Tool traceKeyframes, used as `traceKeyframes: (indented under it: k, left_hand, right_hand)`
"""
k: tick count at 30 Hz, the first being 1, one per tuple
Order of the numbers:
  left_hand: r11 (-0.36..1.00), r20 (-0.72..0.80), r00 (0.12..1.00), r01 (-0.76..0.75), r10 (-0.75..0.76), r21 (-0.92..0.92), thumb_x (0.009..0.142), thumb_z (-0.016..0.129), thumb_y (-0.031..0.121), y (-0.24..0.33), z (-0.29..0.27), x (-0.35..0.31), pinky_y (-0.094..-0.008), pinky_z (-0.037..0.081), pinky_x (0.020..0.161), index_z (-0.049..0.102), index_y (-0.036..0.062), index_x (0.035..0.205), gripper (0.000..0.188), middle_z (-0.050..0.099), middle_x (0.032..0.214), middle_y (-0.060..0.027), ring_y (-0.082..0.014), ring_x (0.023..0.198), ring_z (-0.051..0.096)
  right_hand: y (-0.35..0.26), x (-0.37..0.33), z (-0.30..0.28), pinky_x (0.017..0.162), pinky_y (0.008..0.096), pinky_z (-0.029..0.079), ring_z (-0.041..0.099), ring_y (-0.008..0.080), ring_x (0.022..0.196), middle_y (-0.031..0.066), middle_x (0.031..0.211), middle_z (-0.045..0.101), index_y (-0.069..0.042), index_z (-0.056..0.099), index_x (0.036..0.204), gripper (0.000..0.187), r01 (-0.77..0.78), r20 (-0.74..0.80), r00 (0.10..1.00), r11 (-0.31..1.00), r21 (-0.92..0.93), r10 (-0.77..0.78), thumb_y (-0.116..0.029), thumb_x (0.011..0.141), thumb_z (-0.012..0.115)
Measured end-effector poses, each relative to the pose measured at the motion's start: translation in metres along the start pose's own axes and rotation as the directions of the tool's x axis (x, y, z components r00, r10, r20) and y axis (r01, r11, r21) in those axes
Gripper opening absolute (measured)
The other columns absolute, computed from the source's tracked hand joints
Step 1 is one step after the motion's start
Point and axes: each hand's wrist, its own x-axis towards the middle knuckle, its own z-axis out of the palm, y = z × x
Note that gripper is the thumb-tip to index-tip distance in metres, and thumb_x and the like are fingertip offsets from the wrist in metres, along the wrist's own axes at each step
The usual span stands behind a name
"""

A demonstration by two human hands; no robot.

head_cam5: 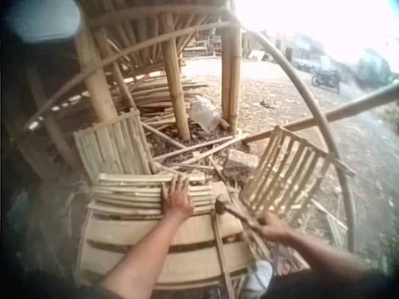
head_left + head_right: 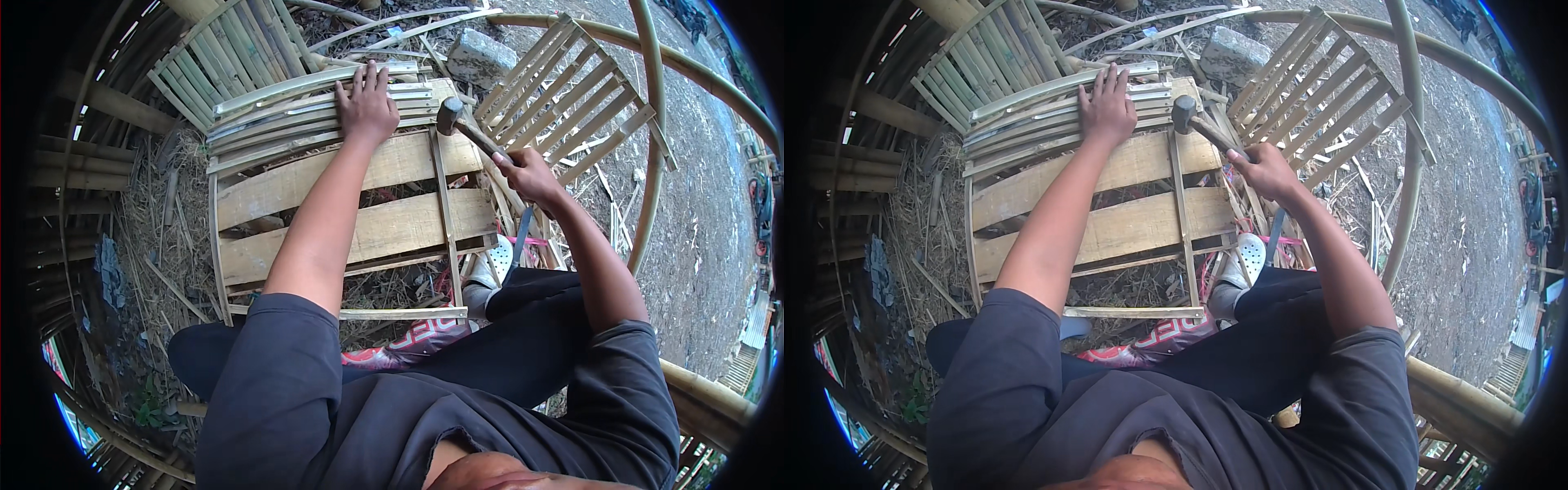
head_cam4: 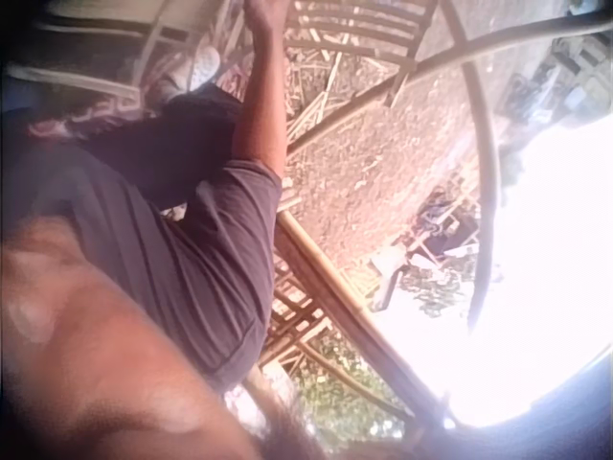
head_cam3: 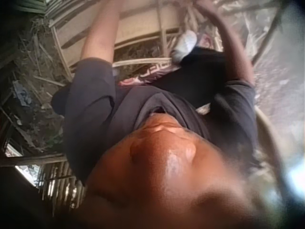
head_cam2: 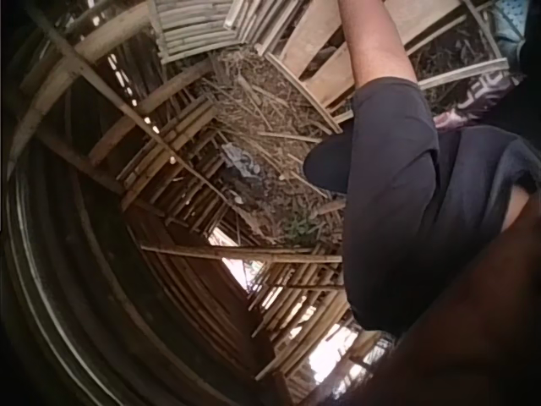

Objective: The person constructs a bamboo chair by positioning bamboo slats onto a wooden frame and securing them with a hammer.

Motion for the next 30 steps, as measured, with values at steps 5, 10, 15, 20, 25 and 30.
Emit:
traceKeyframes:
  k: [5,10,15,20,25,30]
  left_hand:
    - [0.999,-0.049,0.999,-0.015,0.013,-0.050,0.098,0.044,0.029,-0.009,0.007,0.000,-0.0647,0.015,0.123,0.038,0.0191,0.158,0.062,0.030,0.168,-0.0057,-0.0274,0.155,0.027]
    - [0.999,-0.046,0.999,-0.015,0.012,-0.049,0.098,0.044,0.029,-0.006,0.007,0.000,-0.0652,0.015,0.123,0.037,0.0192,0.159,0.062,0.029,0.168,-0.0056,-0.0276,0.155,0.027]
    - [0.999,-0.047,0.999,-0.023,0.021,-0.035,0.098,0.043,0.030,-0.006,0.008,-0.001,-0.0656,0.015,0.123,0.037,0.0183,0.159,0.062,0.029,0.168,-0.0064,-0.0280,0.155,0.026]
    - [0.999,-0.057,0.998,-0.022,0.021,-0.028,0.098,0.042,0.030,-0.005,0.008,-0.002,-0.0659,0.016,0.122,0.037,0.0167,0.158,0.062,0.030,0.168,-0.0069,-0.0289,0.154,0.027]
    - [0.999,-0.071,0.997,-0.029,0.028,-0.014,0.098,0.042,0.030,-0.005,0.009,-0.002,-0.0673,0.017,0.121,0.037,0.0161,0.158,0.062,0.031,0.168,-0.0073,-0.0297,0.154,0.028]
    - [0.999,-0.076,0.997,-0.031,0.030,-0.020,0.098,0.042,0.031,-0.007,0.012,-0.003,-0.0683,0.017,0.121,0.038,0.0155,0.158,0.062,0.031,0.167,-0.0081,-0.0301,0.154,0.028]
  right_hand:
    - [-0.009,0.000,0.003,0.057,0.0398,0.043,0.052,0.0146,0.059,0.0052,0.062,0.054,0.004,0.062,0.076,0.061,0.030,-0.010,1.000,0.999,-0.021,-0.030,-0.052,0.099,0.062]
    - [-0.014,-0.004,0.002,0.045,0.0319,0.034,0.044,0.0086,0.050,-0.0015,0.061,0.050,-0.003,0.056,0.074,0.052,0.012,-0.008,1.000,1.000,0.008,-0.012,-0.044,0.104,0.059]
    - [-0.022,-0.007,0.001,0.043,0.0311,0.032,0.042,0.0078,0.048,-0.0018,0.061,0.048,-0.003,0.057,0.076,0.050,-0.045,0.006,0.999,0.998,0.054,0.045,-0.043,0.105,0.059]
    - [-0.029,-0.009,0.000,0.042,0.0307,0.032,0.042,0.0077,0.048,-0.0019,0.061,0.048,-0.002,0.058,0.077,0.049,-0.063,0.013,0.998,0.996,0.056,0.062,-0.043,0.105,0.059]
    - [-0.027,-0.007,-0.001,0.047,0.0363,0.043,0.055,0.0137,0.050,0.0048,0.058,0.055,0.007,0.067,0.083,0.059,-0.053,-0.015,0.998,0.998,0.026,0.054,-0.049,0.100,0.063]
    - [-0.029,-0.006,0.000,0.048,0.0367,0.043,0.055,0.0144,0.051,0.0056,0.059,0.056,0.008,0.067,0.083,0.059,-0.053,-0.015,0.998,0.998,0.027,0.053,-0.049,0.100,0.063]
